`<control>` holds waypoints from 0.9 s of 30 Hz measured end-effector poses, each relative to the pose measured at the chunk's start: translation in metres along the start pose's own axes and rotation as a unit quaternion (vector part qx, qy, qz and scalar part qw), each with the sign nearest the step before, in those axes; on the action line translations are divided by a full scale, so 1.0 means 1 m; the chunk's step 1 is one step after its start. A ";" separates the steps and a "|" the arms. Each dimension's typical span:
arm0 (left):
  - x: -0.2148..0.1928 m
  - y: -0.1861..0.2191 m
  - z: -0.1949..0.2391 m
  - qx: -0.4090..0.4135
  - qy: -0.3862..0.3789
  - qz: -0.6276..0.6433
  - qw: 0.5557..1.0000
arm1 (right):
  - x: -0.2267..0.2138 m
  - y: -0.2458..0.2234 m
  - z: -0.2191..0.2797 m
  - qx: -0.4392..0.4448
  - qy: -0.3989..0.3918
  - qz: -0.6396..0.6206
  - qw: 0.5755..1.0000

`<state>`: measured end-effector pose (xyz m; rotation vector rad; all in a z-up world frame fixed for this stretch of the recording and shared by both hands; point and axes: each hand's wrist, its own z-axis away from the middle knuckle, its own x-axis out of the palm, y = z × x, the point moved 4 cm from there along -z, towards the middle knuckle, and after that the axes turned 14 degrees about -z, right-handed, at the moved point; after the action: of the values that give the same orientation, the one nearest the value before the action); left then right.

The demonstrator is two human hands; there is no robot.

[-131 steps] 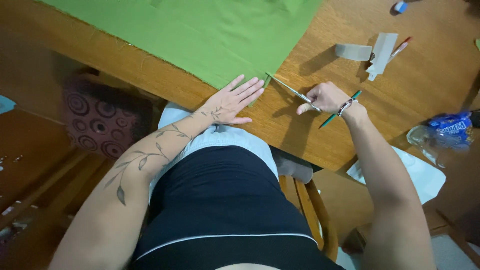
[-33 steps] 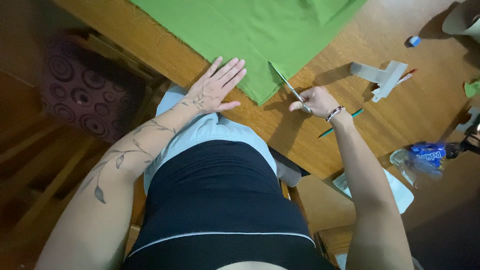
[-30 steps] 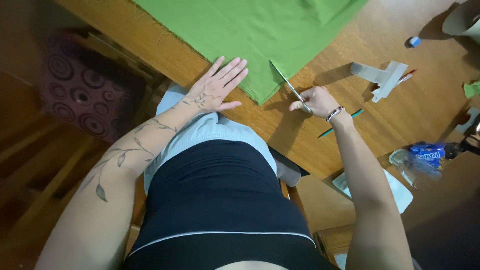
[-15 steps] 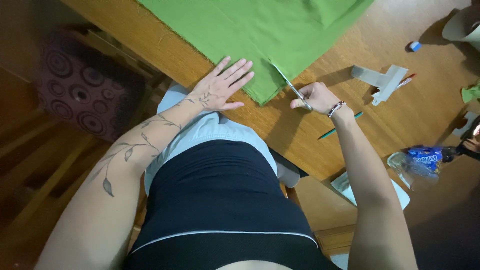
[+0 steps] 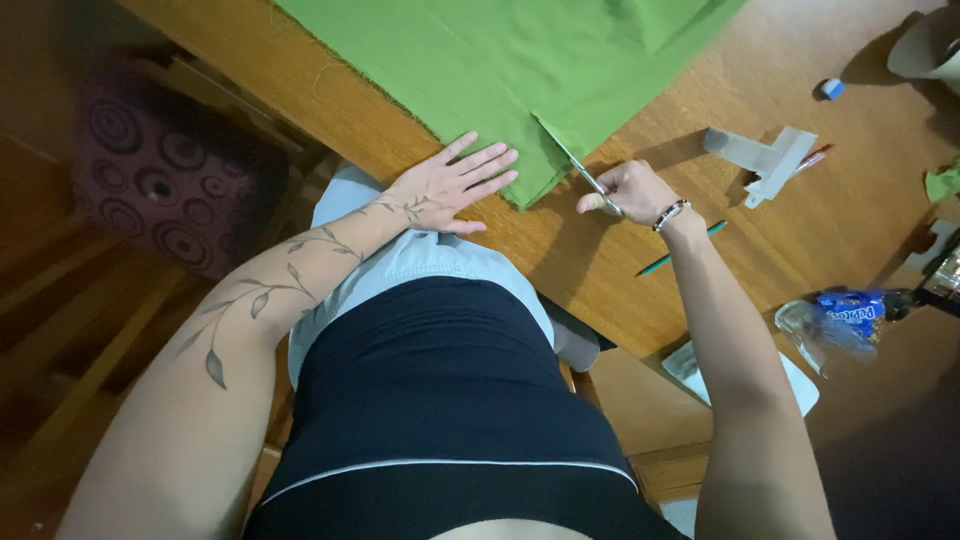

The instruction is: The person cuts a large piece of green fabric on a wooden table using scissors. They make a long straight cut down the center of the fabric, then fold the material and cut along the edge to trim it.

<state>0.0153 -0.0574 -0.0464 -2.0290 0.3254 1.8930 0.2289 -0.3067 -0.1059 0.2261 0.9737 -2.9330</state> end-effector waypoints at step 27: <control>0.005 0.001 0.001 -0.007 0.031 0.044 0.999 | -0.003 -0.032 -0.011 -0.010 -0.009 0.002 1.000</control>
<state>0.0141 -0.0574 -0.0518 -2.1180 0.4256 1.8903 0.2305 -0.2749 -0.0954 0.2006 0.9974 -2.9150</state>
